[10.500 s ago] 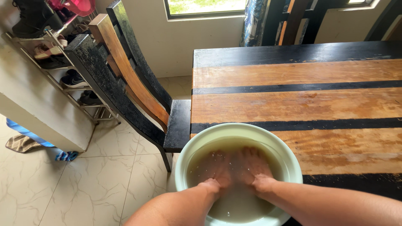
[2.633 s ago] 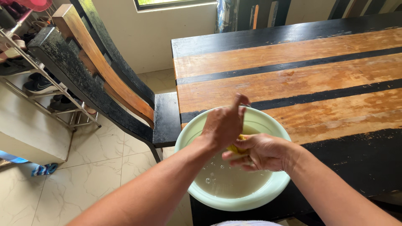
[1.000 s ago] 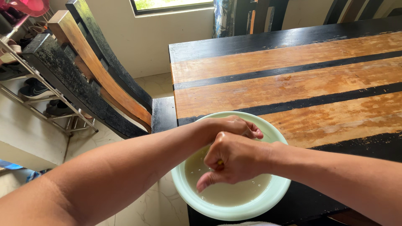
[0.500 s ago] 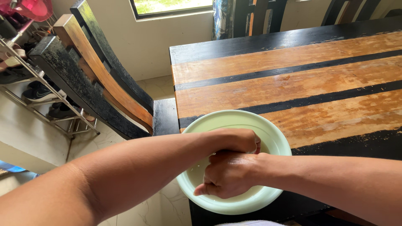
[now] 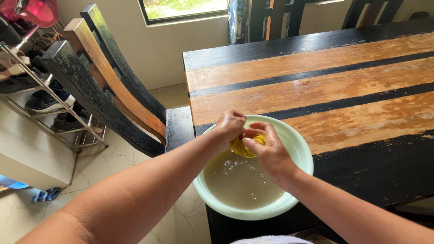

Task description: The person wipes a wooden chair with a yellow cloth, then rinses and wrings the cloth in a basin of water. They fold the cloth and continue wiping the chair's seat and backrest.

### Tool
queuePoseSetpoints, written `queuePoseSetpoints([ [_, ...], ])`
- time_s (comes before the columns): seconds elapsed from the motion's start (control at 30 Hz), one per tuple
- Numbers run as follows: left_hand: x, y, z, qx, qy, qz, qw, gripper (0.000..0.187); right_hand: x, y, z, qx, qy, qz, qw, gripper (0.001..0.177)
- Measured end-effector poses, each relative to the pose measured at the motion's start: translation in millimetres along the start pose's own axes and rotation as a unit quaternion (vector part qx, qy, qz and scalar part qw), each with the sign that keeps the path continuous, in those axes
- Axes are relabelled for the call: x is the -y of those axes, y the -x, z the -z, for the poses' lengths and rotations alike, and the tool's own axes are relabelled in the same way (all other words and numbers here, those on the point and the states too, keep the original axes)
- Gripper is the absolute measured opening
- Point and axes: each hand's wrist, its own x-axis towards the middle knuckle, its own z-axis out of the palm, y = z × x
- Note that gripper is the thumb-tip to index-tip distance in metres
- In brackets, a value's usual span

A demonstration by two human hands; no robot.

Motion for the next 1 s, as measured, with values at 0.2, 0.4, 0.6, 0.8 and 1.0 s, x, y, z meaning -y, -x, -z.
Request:
queuePoseSetpoints([
  [0.2, -47, 78, -13, 0.035, -0.380, -0.412, 0.828, 0.030, 6, 14, 14, 0.111, -0.240, -0.359, 0.895, 0.045],
  [0.4, -43, 120, -20, 0.103, -0.332, -0.694, 0.631, 0.040, 8, 17, 31, 0.110, -0.517, -0.262, 0.807, 0.063],
  [0.6, -43, 137, -12, 0.081, -0.316, -0.697, 0.639, 0.046, -27, -16, 59, 0.171, -0.567, -0.235, 0.771, 0.029],
  [0.8, -36, 151, -25, 0.023, -0.216, -0.703, 0.678, 0.047, -19, -23, 61, -0.017, -0.598, -0.180, 0.781, 0.043],
  [1.0, -44, 164, -40, -0.098, 0.113, -0.442, 0.884, 0.034, 12, -34, 50, 0.011, -0.697, -0.153, 0.700, 0.026],
])
